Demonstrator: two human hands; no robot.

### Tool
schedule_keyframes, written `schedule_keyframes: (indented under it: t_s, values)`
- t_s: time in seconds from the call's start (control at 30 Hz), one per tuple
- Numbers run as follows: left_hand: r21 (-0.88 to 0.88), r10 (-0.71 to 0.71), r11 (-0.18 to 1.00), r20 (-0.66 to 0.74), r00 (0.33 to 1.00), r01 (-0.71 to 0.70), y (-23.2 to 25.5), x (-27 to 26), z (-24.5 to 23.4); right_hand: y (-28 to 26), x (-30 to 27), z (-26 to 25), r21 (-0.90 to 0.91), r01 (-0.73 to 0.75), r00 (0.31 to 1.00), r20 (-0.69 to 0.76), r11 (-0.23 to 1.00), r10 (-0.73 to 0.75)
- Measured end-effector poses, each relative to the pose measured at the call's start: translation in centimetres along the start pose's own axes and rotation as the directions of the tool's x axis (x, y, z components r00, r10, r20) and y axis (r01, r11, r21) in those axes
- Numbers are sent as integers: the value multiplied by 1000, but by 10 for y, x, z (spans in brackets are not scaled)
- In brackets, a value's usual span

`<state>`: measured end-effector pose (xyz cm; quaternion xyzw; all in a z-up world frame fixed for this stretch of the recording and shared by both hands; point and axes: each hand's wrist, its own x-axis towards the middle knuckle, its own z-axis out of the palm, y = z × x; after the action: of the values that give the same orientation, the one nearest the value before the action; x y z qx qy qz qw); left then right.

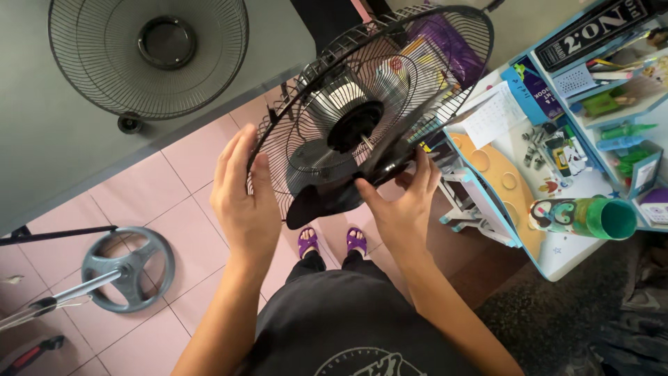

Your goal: The person reassembles a standing electric fan by hand. They attach the front grille, then mount the fan blade onto the motor shaft and secure it with a nut, and finally attach the rear grille to complete the assembly.

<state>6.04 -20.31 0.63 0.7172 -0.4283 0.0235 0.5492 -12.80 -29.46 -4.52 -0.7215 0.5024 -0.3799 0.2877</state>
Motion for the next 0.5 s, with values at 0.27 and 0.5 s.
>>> schedule_keyframes:
  t_s: [0.27,0.5]
  values:
    - [-124,-76,989,84,994,86,-1,1,-4,-2,11,7,-74,-31,999,40,997,34]
    - [-118,11,993,85,996,-1,-4,8,-4,-4,25,24,-101,11,1000,12,995,-10]
